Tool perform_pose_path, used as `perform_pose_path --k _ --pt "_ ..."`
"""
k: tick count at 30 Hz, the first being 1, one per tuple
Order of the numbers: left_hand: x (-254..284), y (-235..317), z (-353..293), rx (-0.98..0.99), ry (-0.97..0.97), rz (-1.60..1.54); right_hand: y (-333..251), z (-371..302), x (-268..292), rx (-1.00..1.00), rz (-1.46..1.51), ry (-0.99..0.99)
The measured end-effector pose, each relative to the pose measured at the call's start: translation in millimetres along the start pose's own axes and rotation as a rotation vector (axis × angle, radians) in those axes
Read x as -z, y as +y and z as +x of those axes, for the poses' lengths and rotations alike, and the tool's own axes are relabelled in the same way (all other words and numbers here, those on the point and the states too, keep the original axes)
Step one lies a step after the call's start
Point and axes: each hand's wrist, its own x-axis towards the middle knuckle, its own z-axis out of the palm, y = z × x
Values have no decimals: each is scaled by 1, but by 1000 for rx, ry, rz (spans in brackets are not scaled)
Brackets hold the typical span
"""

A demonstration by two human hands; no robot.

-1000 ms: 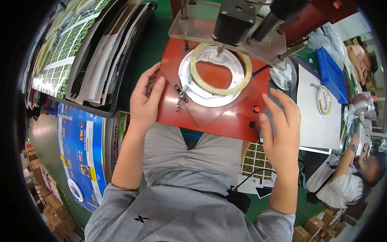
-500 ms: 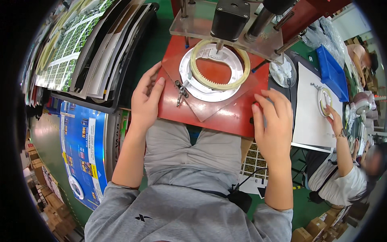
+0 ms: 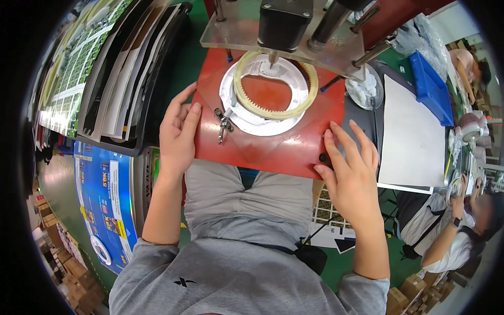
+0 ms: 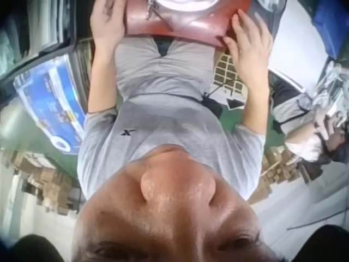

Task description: Assembling circular lighting components by applying adhesive and positioning them in a press machine.

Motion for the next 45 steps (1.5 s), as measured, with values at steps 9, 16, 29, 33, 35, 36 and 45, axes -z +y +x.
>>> perform_pose_path --k 9,16,29,33,35,36,45 --pt "-3 7 -7 -46 37 140 -6 26 2 40 254 332" --pt "3 25 -9 -186 64 600 -19 43 -5 132 296 435" --pt "10 15 -11 -136 46 463 -2 -6 -3 -71 57 58" --pt "6 6 -11 -154 57 359 -4 -9 -5 -48 -13 32" --pt "5 8 -12 -140 60 309 -2 -6 -3 -34 4 24" --pt "6 8 -12 -140 61 308 -1 -4 -2 -19 20 21" --pt "12 17 -22 -173 91 413 -2 19 6 27 142 183"
